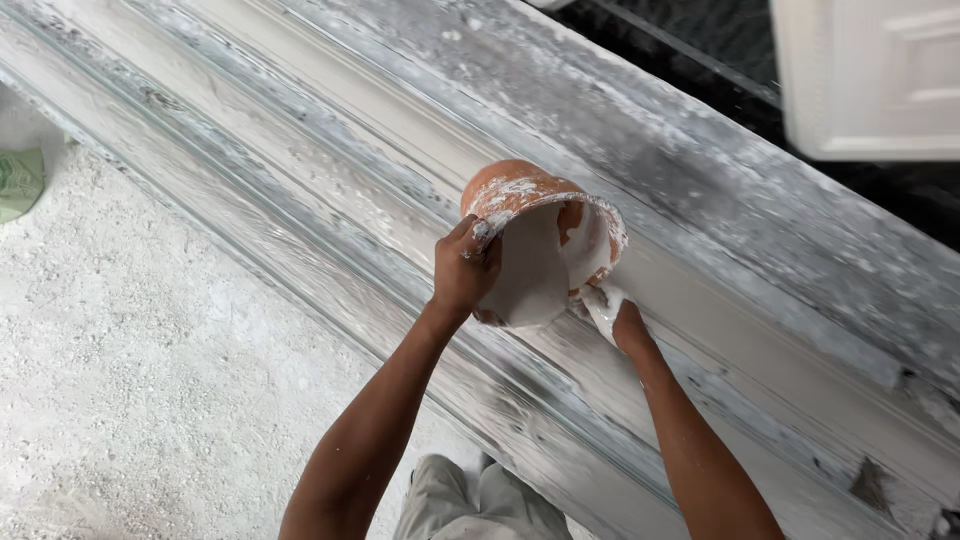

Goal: The person presses and spreads white plaster paste by hand along decorative plaster moldings laid on a work table, smoothing the surface with their fingers. They then mix a plaster slurry in a plastic bucket by hand and handle a clay pot, scooping the mixture.

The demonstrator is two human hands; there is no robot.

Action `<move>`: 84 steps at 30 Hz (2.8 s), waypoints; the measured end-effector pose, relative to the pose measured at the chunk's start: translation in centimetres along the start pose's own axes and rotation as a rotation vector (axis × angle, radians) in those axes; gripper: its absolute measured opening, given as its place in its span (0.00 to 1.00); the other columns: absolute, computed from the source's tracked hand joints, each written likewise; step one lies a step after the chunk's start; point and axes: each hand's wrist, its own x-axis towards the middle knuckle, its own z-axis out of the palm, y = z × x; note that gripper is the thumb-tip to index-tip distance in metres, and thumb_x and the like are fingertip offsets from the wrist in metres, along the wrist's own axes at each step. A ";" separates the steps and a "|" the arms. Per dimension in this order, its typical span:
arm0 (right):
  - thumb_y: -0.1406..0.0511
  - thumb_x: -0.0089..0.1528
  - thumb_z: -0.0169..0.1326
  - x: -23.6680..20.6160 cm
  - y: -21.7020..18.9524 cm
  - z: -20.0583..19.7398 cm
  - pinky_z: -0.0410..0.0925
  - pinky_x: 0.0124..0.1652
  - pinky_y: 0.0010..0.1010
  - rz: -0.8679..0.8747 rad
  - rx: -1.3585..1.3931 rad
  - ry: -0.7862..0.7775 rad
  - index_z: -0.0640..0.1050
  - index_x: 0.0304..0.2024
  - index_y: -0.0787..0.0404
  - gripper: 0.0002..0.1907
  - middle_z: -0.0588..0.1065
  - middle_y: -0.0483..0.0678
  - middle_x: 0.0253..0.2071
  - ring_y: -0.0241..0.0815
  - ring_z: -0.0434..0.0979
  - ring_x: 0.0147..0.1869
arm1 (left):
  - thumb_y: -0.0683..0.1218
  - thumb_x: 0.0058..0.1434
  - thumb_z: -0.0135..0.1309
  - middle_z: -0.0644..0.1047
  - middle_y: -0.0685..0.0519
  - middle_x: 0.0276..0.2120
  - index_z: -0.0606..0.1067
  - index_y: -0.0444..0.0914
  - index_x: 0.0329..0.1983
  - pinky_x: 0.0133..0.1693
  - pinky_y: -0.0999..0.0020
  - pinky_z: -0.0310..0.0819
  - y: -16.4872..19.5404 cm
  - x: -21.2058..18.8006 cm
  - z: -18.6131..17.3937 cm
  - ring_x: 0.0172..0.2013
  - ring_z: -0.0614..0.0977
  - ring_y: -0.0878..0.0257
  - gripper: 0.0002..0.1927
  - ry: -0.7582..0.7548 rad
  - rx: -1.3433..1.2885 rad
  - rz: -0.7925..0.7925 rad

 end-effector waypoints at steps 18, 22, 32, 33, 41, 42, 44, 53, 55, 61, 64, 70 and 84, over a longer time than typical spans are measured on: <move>0.62 0.71 0.50 -25.1 16.1 -27.5 0.72 0.39 0.28 0.011 -0.002 0.140 0.78 0.49 0.69 0.15 0.81 0.48 0.38 0.35 0.78 0.37 | 0.35 0.57 0.58 0.78 0.47 0.34 0.75 0.37 0.37 0.29 0.55 0.76 24.1 -19.0 23.7 0.30 0.81 0.44 0.07 -0.029 -0.071 0.018; 0.63 0.69 0.52 -29.6 19.6 -31.9 0.72 0.36 0.31 -0.041 0.054 0.177 0.77 0.49 0.69 0.13 0.80 0.49 0.37 0.36 0.78 0.35 | 0.35 0.57 0.59 0.77 0.47 0.32 0.75 0.37 0.36 0.29 0.53 0.75 28.1 -21.8 28.0 0.29 0.81 0.43 0.07 -0.084 -0.032 0.001; 0.59 0.68 0.52 -37.5 23.8 -42.0 0.68 0.37 0.32 -0.232 -0.403 0.317 0.80 0.47 0.69 0.18 0.80 0.52 0.37 0.38 0.75 0.33 | 0.34 0.58 0.55 0.79 0.43 0.33 0.77 0.34 0.38 0.33 0.57 0.76 37.0 -26.8 34.8 0.32 0.83 0.45 0.06 0.043 -0.163 -0.118; 0.57 0.68 0.51 -37.5 23.3 -42.6 0.68 0.35 0.32 -0.127 -0.325 0.318 0.80 0.45 0.68 0.19 0.79 0.52 0.34 0.37 0.75 0.31 | 0.34 0.58 0.55 0.79 0.42 0.33 0.77 0.33 0.38 0.34 0.57 0.77 37.3 -26.9 35.1 0.33 0.83 0.45 0.06 0.081 -0.174 -0.130; 0.55 0.67 0.56 -35.4 17.4 -44.2 0.62 0.25 0.29 -0.028 -0.125 0.276 0.78 0.33 0.65 0.19 0.73 0.46 0.25 0.34 0.68 0.24 | 0.42 0.60 0.53 0.79 0.38 0.25 0.76 0.29 0.32 0.35 0.54 0.75 36.6 -27.2 32.7 0.29 0.83 0.43 0.09 0.239 -0.050 -0.662; 0.55 0.66 0.56 -34.8 16.4 -44.0 0.62 0.25 0.30 -0.026 -0.083 0.254 0.77 0.33 0.65 0.19 0.73 0.45 0.24 0.34 0.68 0.24 | 0.42 0.60 0.54 0.79 0.38 0.25 0.76 0.29 0.33 0.36 0.53 0.75 36.1 -27.1 31.8 0.30 0.83 0.43 0.09 0.266 -0.027 -0.673; 0.56 0.65 0.57 -33.3 14.0 -42.5 0.63 0.24 0.31 -0.020 0.002 0.205 0.76 0.32 0.65 0.18 0.73 0.44 0.24 0.34 0.68 0.24 | 0.43 0.60 0.54 0.79 0.38 0.25 0.76 0.29 0.32 0.36 0.53 0.75 34.9 -26.8 29.3 0.30 0.82 0.42 0.09 0.311 -0.008 -0.699; 0.55 0.66 0.55 -26.6 1.1 -25.0 0.61 0.28 0.32 -0.165 -0.331 0.065 0.78 0.29 0.66 0.20 0.72 0.46 0.22 0.36 0.66 0.25 | 0.42 0.59 0.51 0.79 0.41 0.23 0.75 0.30 0.32 0.37 0.54 0.75 26.8 -24.8 11.8 0.26 0.81 0.48 0.08 0.451 -0.036 -0.800; 0.55 0.65 0.55 -24.9 -1.3 -19.7 0.61 0.27 0.31 -0.236 -0.329 0.062 0.78 0.29 0.65 0.19 0.72 0.45 0.23 0.33 0.67 0.25 | 0.42 0.59 0.52 0.79 0.42 0.22 0.75 0.30 0.31 0.36 0.56 0.74 23.6 -24.2 6.9 0.26 0.81 0.50 0.09 0.482 -0.081 -0.816; 0.58 0.66 0.56 -18.8 -6.5 -1.1 0.62 0.26 0.31 -0.240 -0.228 -0.038 0.77 0.31 0.68 0.18 0.73 0.46 0.22 0.34 0.67 0.24 | 0.42 0.61 0.51 0.78 0.46 0.22 0.74 0.30 0.31 0.34 0.58 0.73 15.4 -22.8 -9.0 0.25 0.77 0.58 0.09 0.566 -0.118 -0.755; 0.58 0.67 0.56 -15.6 -9.8 7.0 0.62 0.27 0.30 -0.284 -0.238 -0.085 0.77 0.31 0.69 0.19 0.73 0.46 0.22 0.33 0.66 0.25 | 0.42 0.61 0.52 0.77 0.45 0.20 0.73 0.30 0.29 0.30 0.58 0.71 11.8 -20.8 -16.5 0.22 0.77 0.60 0.09 0.594 0.018 -0.813; 0.58 0.67 0.56 -10.7 -17.2 20.5 0.61 0.27 0.29 -0.304 -0.238 -0.177 0.77 0.32 0.68 0.18 0.71 0.45 0.23 0.32 0.65 0.25 | 0.41 0.62 0.51 0.75 0.49 0.20 0.73 0.30 0.28 0.28 0.61 0.68 4.5 -17.7 -28.0 0.22 0.74 0.64 0.09 0.695 0.091 -0.740; 0.57 0.67 0.55 12.1 -30.3 51.3 0.62 0.28 0.28 -0.385 -0.214 -0.263 0.77 0.31 0.66 0.18 0.72 0.44 0.23 0.31 0.66 0.26 | 0.41 0.62 0.52 0.73 0.48 0.17 0.71 0.31 0.25 0.27 0.61 0.68 -19.3 -3.4 -52.1 0.21 0.73 0.64 0.10 0.763 0.161 -0.740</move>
